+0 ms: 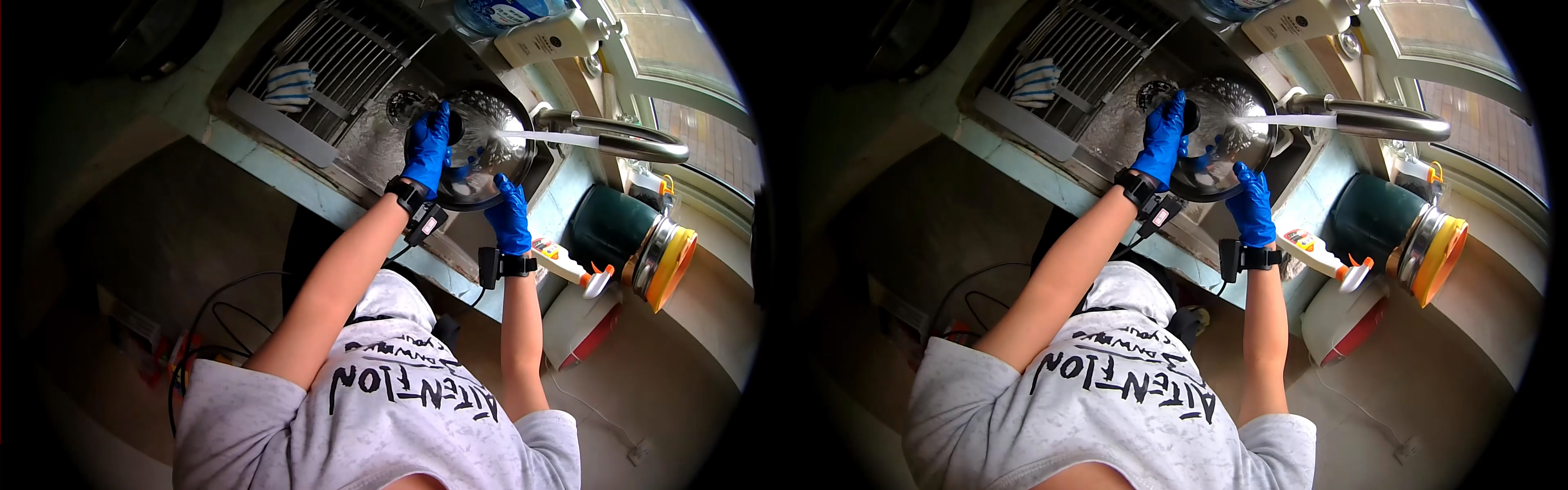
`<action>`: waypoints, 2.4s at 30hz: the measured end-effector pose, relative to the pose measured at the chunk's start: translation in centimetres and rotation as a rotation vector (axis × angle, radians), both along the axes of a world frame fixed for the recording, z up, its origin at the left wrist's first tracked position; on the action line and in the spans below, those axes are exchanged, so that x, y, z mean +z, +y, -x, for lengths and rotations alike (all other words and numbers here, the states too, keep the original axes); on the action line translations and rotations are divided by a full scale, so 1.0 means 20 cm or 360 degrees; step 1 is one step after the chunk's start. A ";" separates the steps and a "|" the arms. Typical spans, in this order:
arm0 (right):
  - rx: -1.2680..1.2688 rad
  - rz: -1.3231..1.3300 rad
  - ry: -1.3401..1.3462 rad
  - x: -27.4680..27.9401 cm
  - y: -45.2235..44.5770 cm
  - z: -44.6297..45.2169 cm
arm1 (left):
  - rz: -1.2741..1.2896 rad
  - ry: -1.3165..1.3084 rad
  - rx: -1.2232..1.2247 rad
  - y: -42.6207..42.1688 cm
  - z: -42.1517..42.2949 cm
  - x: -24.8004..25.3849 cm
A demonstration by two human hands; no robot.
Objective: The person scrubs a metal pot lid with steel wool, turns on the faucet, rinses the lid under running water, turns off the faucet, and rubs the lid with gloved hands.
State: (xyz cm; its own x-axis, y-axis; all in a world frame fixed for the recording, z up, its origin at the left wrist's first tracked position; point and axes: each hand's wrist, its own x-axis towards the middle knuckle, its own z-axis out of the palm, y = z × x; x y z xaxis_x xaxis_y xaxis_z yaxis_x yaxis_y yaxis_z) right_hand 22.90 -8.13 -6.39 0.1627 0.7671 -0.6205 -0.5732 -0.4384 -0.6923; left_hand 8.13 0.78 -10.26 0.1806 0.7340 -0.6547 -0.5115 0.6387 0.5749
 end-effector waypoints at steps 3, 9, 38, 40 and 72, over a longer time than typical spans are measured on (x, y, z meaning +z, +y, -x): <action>-0.0075 -0.0137 0.0150 -0.03 -0.05 -0.02 | -0.0026 -0.0031 -0.0024 0.01 0.01 -0.01; -0.0164 -0.0227 0.0326 -0.02 -0.07 -0.12 | -0.0380 -0.0794 -0.0470 0.02 0.05 -0.05; -0.0162 -0.0094 0.0029 0.10 -0.01 -0.08 | -0.0756 -0.0314 -0.0755 0.13 0.08 0.03; -0.0110 -0.0133 -0.0009 0.11 0.01 -0.08 | -0.0760 -0.0049 -0.0712 0.12 0.00 -0.01; 0.0842 -0.0714 -0.1129 0.05 0.38 0.08 | -0.0183 0.0333 0.0052 0.03 0.02 -0.19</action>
